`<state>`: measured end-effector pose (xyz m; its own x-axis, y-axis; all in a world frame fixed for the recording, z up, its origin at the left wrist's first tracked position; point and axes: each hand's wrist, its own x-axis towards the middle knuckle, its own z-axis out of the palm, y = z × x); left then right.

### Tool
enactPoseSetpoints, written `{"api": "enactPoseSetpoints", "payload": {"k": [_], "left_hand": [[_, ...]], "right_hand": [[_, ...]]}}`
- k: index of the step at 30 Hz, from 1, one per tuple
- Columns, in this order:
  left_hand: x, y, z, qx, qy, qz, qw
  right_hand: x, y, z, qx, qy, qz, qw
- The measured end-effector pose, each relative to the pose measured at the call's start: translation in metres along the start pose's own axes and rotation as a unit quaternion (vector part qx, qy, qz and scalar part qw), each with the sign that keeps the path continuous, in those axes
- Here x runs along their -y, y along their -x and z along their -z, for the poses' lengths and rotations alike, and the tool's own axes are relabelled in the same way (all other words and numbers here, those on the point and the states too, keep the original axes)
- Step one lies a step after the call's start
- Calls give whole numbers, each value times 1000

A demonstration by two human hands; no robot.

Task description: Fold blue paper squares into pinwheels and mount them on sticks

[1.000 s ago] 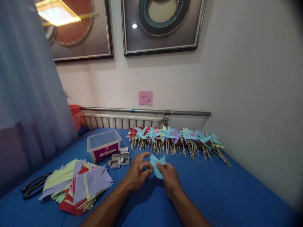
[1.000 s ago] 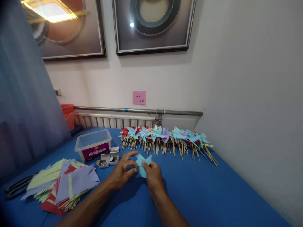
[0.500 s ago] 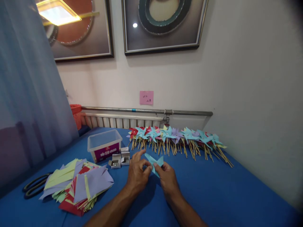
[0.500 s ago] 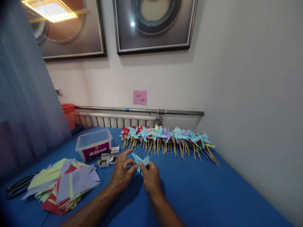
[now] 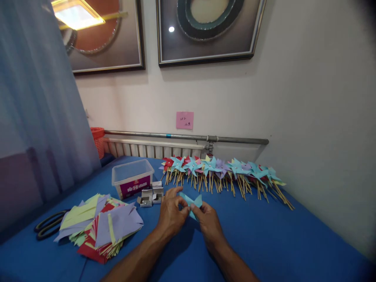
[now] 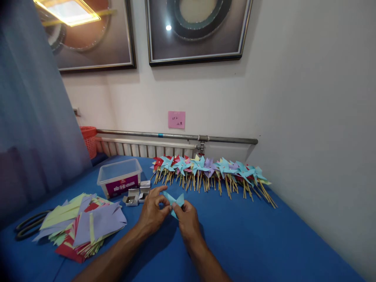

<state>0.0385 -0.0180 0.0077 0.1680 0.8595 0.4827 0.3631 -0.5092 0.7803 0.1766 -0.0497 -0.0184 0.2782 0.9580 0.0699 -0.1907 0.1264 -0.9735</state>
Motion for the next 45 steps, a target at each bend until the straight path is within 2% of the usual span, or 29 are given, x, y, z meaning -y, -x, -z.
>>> {"api": "enactPoseSetpoints", "payload": {"k": [7,11,14,16,18,20,22,27,36,41,45], "left_hand": [[0,0,1,-4,-11,11,1000],[-1,-1,3,-4,19,8,1000],[0,-6,6,-55,55,33,996],[2,-10,7,-86,94,83,988],[4,-13,6,-55,154,152,975],[7,-14,3,26,231,212,949],[11,-12,-2,83,290,240,923],[18,-9,-11,70,293,260,918],[14,-7,-11,56,333,273,901],[17,-7,-13,46,302,266,914],[17,-8,-13,49,287,224,930]], "right_hand": [[5,2,-4,31,-11,6,999],[6,0,-1,13,-32,-18,999],[5,-2,2,-6,-58,-22,998],[5,-3,4,-17,-70,-22,997],[6,-3,5,-16,-70,-20,997],[5,-2,4,-3,-62,-18,998],[4,-2,3,13,-45,-15,999],[-1,-3,1,21,0,-1,1000],[-2,-2,-1,28,12,5,1000],[-2,-2,0,31,18,9,999],[0,-1,-2,19,-1,-4,1000]]}}
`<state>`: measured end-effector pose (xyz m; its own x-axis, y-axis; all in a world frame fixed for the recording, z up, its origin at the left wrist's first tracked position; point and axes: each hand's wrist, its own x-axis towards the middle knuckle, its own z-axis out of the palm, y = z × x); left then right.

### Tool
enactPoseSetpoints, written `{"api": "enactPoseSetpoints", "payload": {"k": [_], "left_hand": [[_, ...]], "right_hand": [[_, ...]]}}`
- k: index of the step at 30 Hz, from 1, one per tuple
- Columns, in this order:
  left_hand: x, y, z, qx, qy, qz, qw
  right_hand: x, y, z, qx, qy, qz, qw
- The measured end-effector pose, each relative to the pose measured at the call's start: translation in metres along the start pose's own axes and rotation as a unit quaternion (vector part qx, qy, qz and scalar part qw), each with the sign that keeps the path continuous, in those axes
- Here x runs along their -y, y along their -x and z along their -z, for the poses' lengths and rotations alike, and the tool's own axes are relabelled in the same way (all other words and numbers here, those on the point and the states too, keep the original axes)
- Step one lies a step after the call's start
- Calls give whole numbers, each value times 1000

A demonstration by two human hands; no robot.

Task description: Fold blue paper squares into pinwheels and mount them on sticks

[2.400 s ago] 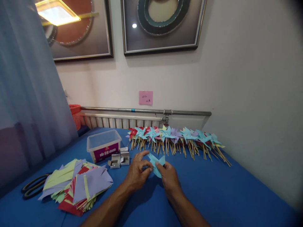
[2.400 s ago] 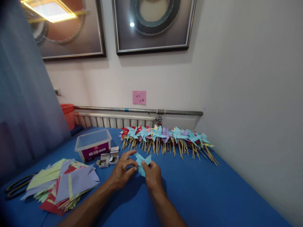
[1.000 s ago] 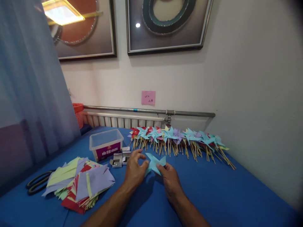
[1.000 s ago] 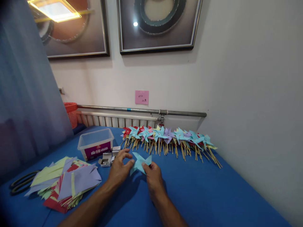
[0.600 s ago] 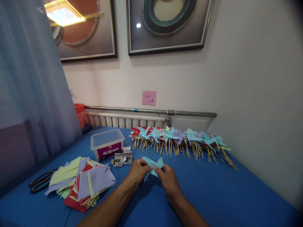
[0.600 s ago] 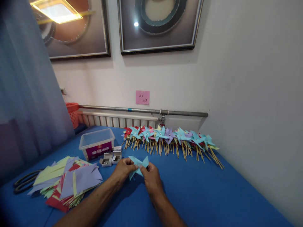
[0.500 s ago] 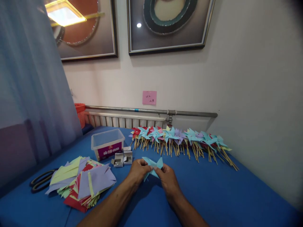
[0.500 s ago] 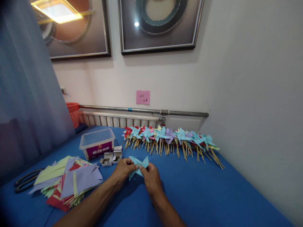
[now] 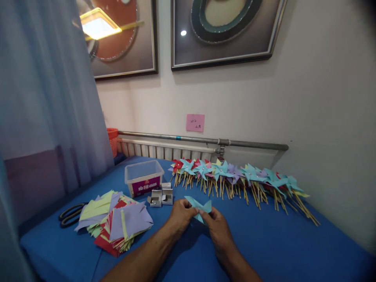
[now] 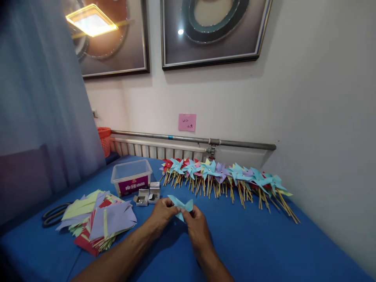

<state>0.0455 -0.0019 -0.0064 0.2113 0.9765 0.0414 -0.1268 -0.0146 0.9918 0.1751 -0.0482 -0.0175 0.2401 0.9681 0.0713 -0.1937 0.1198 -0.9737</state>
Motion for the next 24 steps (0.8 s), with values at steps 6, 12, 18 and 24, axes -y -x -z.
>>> {"api": "enactPoseSetpoints", "payload": {"k": [6,12,18,24], "left_hand": [[-3,2,-3,12,40,2,999],[6,-1,-6,5,31,13,999],[-2,-5,4,17,-125,17,992],[-59,-13,84,-105,-584,-51,803]], "right_hand": [[3,3,-1,28,-48,-34,998],[3,0,0,20,-1,-2,1000],[1,-3,5,-3,69,-12,998],[-3,-6,11,-31,82,-20,996]]}}
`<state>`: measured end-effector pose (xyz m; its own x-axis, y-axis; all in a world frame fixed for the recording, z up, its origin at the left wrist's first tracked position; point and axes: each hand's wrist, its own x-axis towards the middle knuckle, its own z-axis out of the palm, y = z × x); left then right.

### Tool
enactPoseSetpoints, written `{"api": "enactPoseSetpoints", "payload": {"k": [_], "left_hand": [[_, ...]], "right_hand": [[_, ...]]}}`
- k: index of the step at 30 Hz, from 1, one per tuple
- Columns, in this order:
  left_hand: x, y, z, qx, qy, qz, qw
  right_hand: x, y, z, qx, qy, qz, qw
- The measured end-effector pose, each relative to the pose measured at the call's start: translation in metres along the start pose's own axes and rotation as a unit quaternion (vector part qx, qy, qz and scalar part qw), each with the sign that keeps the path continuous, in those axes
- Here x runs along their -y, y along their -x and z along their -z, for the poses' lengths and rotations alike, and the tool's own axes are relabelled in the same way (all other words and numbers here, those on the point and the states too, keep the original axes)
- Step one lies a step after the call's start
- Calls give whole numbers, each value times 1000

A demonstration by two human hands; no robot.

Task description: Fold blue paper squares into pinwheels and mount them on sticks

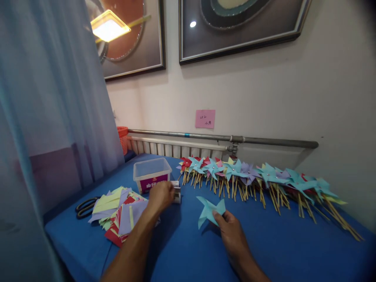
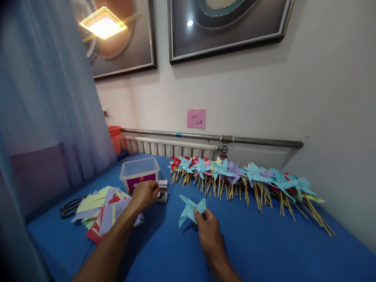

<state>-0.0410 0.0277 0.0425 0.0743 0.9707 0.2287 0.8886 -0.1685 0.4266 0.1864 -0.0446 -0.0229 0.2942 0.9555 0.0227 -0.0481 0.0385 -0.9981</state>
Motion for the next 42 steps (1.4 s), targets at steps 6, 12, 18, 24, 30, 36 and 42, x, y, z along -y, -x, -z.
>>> {"api": "enactPoseSetpoints", "payload": {"k": [6,12,18,24,30,36,42], "left_hand": [[38,-12,6,111,-167,93,975],[39,-12,1,142,-193,94,966],[35,-10,2,159,-188,75,966],[30,-8,11,80,-184,79,976],[3,4,-1,111,-77,-58,989],[-26,22,-39,183,-115,-209,954],[-17,16,-33,172,-68,-198,963]], "right_hand": [[-8,-3,-2,21,-34,-13,999],[-7,-4,-3,20,-37,-10,999],[-6,-5,-4,30,-44,-2,999],[-6,-5,-5,12,-55,-8,998],[-6,-11,4,-22,-86,-14,996],[-10,-16,13,-45,-61,-11,997],[-5,-13,11,-52,-82,-21,995]]}}
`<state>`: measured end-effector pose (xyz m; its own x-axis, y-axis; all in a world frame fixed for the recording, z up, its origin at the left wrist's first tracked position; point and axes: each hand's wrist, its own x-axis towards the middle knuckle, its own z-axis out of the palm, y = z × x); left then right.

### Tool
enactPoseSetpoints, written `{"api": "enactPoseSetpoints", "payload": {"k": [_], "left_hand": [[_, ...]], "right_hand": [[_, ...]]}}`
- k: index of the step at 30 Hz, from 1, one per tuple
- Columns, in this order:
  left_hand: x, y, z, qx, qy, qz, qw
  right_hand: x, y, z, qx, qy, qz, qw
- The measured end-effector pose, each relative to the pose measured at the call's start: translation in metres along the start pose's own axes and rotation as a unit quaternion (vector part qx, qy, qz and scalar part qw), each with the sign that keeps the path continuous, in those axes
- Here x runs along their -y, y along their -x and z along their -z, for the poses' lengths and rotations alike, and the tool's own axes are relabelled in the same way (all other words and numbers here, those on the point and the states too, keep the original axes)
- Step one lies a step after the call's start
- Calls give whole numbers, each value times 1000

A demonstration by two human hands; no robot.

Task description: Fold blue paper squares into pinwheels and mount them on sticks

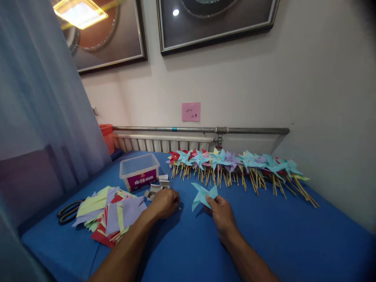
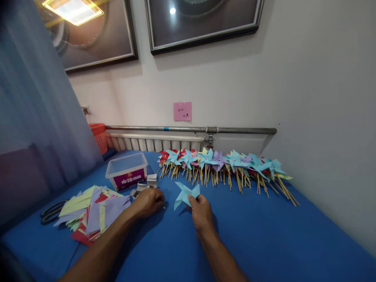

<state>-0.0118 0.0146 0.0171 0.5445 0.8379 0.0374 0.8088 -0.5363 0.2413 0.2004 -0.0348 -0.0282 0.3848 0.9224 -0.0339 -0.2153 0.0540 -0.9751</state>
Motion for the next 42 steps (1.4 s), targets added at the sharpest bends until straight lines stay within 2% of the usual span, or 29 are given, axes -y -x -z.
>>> {"api": "enactPoseSetpoints", "payload": {"k": [4,11,16,25,32,35,37,39,42], "left_hand": [[3,2,3,11,5,-24,1000],[-7,2,-6,13,-48,-66,997],[-11,2,-6,18,-77,-50,996],[-19,1,-2,36,-70,-18,997],[-15,0,-8,22,-69,-25,997],[-7,-3,-11,-18,5,-22,1000],[-3,-6,-13,-43,124,1,991],[-4,-10,-15,-63,282,39,957],[-15,-13,-20,-104,474,75,871]], "right_hand": [[3,1,0,-13,3,-6,1000],[-1,-1,1,-7,14,3,1000],[-5,-4,3,-10,36,16,999],[0,2,0,14,14,11,1000],[-3,0,2,15,14,16,1000],[-5,0,4,14,12,15,1000],[-4,0,3,19,0,14,1000],[-4,2,2,21,-2,17,1000],[-4,4,-2,26,11,33,999]]}}
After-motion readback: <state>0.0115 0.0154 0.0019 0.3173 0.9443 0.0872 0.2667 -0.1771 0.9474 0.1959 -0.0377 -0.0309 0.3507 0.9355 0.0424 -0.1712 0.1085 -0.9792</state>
